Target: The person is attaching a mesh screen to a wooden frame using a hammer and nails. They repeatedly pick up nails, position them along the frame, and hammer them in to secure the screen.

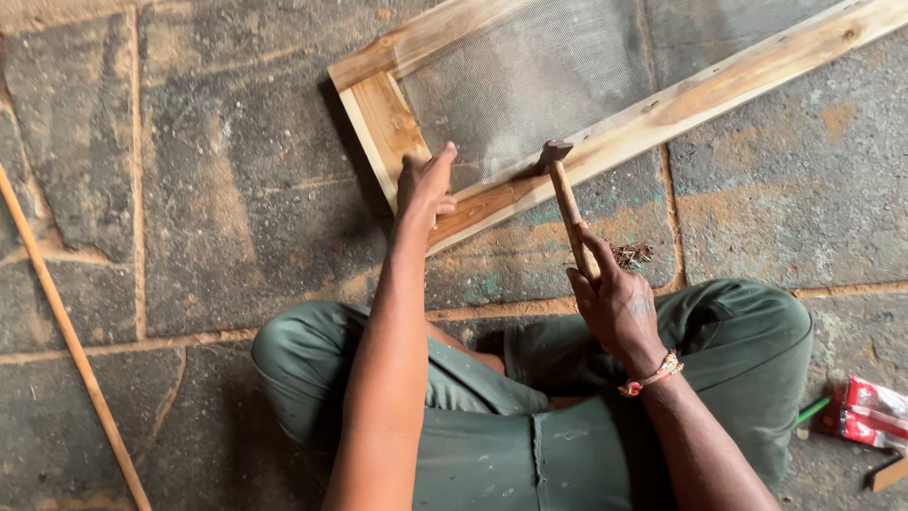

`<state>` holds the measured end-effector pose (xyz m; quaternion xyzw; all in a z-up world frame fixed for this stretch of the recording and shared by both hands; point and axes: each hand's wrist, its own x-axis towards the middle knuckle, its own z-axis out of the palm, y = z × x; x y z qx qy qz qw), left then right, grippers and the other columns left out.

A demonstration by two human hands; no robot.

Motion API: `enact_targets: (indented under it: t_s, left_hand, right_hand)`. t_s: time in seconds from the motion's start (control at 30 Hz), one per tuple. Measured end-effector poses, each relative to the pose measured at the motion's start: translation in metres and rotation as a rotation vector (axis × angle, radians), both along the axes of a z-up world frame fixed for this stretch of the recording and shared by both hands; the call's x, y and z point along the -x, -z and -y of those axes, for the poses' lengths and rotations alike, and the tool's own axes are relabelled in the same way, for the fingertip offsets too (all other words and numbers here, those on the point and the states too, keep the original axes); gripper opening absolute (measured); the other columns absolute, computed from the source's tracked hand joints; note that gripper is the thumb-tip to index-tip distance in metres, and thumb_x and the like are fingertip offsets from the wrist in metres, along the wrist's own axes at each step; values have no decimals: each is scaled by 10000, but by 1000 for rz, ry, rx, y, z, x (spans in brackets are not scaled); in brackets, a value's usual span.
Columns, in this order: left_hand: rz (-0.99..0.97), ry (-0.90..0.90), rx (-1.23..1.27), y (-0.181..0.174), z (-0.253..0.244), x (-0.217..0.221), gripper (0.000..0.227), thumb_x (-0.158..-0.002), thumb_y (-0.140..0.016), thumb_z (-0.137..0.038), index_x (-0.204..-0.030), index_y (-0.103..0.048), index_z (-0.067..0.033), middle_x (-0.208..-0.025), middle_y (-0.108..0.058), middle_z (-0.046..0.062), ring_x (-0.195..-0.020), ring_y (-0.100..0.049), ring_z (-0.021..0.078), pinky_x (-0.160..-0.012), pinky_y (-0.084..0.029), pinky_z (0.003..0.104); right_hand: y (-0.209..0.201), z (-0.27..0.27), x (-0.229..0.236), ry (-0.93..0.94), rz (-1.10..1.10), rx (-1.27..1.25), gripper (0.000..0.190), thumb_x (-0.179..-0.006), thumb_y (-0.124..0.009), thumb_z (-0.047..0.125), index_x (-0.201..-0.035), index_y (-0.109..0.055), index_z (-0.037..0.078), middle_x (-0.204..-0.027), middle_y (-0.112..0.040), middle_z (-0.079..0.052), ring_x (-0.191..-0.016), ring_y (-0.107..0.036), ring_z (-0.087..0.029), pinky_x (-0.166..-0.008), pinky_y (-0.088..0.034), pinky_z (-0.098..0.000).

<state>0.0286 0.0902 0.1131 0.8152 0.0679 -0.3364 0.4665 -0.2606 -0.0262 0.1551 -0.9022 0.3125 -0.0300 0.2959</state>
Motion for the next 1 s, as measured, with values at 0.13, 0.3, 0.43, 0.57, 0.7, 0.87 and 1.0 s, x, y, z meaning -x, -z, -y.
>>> enact_targets:
  t_s: [0.13,0.3,0.43,0.57,0.7,0.87,1.0]
  left_hand:
    - [-176,-226,306,21,0,-12,664,-859,-702,-437,-1302,-582,42,-1045,-597,208,-727,-713,349,-621,-654,465]
    - [-304,-546,494,28,4,-12,657,-804,-739,-359,-1370,-566,-72,-1131,-484,165,-714,-617,304,-640,-585,425]
    - [-175,-989,627,15,17,19,680,-824,-750,-319,-1421,-543,-68,-1256,-473,179,-880,-542,226,-740,-610,394]
    - [-279,-1229,970,9,20,43,748,-852,-710,-309,-1486,-377,-94,-1312,-444,189,-975,-589,265,-826,-655,399]
    - [-307,-1068,1119,14,18,42,801,-908,-714,-311,-1470,-261,35,-1144,-599,273,-887,-679,334,-768,-616,390]
    - [-26,-651,893,31,12,26,499,-918,-680,-298,-1293,-612,23,-756,-713,126,-599,-670,202,-518,-558,325]
    - [223,-442,433,47,-1,21,244,-889,-722,-170,-1039,-750,20,-727,-770,124,-540,-679,176,-454,-510,327]
  right_hand:
    - [-1,1,-1,-7,41,-20,635,-920,-690,260,-1511,-460,247,-613,-703,-133,-529,-671,-353,-558,-516,-488]
    - [-4,1,0,0,24,-44,644,-920,-689,265,-1518,-451,252,-619,-707,-137,-519,-667,-355,-551,-515,-486]
    - [-8,2,-2,15,27,-64,644,-910,-692,259,-1512,-464,257,-613,-701,-144,-515,-666,-352,-550,-511,-484]
    - [-8,2,-4,38,-13,-98,647,-912,-687,258,-1517,-459,267,-608,-697,-148,-501,-663,-351,-551,-511,-484]
    - [-9,1,-2,36,-24,-94,645,-919,-689,265,-1523,-461,271,-606,-692,-160,-525,-665,-357,-560,-507,-492]
    - [-10,1,-3,39,23,-111,640,-914,-694,275,-1513,-469,262,-628,-696,-160,-547,-692,-345,-554,-519,-482]
    - [-9,1,-1,57,-11,-123,630,-920,-693,274,-1511,-475,269,-616,-692,-168,-534,-675,-355,-559,-512,-485]
